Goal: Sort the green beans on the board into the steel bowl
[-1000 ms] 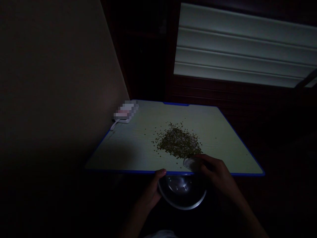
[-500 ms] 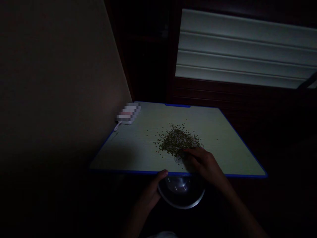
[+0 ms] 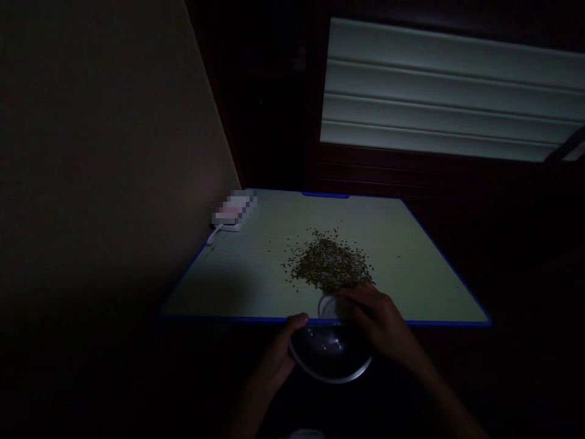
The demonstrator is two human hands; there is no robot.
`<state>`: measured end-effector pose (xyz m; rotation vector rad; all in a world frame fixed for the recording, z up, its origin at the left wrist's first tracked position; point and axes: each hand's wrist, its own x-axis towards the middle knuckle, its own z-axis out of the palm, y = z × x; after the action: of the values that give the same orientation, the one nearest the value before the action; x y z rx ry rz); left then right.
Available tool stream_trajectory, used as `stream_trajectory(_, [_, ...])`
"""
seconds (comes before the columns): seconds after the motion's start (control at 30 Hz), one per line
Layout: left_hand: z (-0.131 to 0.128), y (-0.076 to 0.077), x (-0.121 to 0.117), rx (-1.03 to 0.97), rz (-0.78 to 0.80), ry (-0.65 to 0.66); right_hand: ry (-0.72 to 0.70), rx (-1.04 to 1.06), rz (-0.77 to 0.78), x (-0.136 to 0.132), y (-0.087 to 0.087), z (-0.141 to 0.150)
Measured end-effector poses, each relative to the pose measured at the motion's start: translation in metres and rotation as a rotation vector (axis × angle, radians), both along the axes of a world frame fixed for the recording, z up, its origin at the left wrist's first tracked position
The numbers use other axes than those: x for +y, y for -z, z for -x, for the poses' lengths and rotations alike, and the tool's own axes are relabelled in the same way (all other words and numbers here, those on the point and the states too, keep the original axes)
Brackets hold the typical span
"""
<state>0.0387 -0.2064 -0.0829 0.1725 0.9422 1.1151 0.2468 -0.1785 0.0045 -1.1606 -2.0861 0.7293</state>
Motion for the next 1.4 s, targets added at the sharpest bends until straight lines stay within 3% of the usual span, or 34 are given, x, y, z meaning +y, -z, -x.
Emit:
stream_trajectory(0.23, [0.002,-0.004,0.0,0.025,-0.025,-0.006,0.022,0.062,0.062,-0.009,0.0,-0.015])
stream_trajectory(0.4, [0.0,-0.008,-0.001,0.045,-0.036,-0.066,0.354,0.218,0.172,-0.002,0.009,-0.069])
stream_trajectory(0.53, [0.001,-0.008,0.0,0.019,-0.049,-0.04,0.556,0.15,0.186,0.012,0.011,-0.115])
stream_trajectory(0.63, [0.001,-0.007,0.001,0.011,-0.026,-0.021,0.648,0.06,0.126,0.02,0.012,-0.131])
stream_trajectory(0.8, [0.0,-0.005,0.0,0.026,0.017,0.0,0.578,-0.024,0.104,0.026,0.014,-0.121])
stream_trajectory(1.03, [-0.003,-0.004,-0.001,-0.011,0.012,-0.058,0.418,0.042,0.123,0.022,0.015,-0.095])
stream_trajectory(1.23, [-0.003,-0.003,-0.001,-0.026,0.026,-0.048,0.5,0.133,0.16,0.013,0.009,-0.091])
stream_trajectory(1.4, [-0.004,-0.004,-0.001,-0.02,0.048,-0.047,0.484,0.174,0.192,0.004,0.012,-0.097])
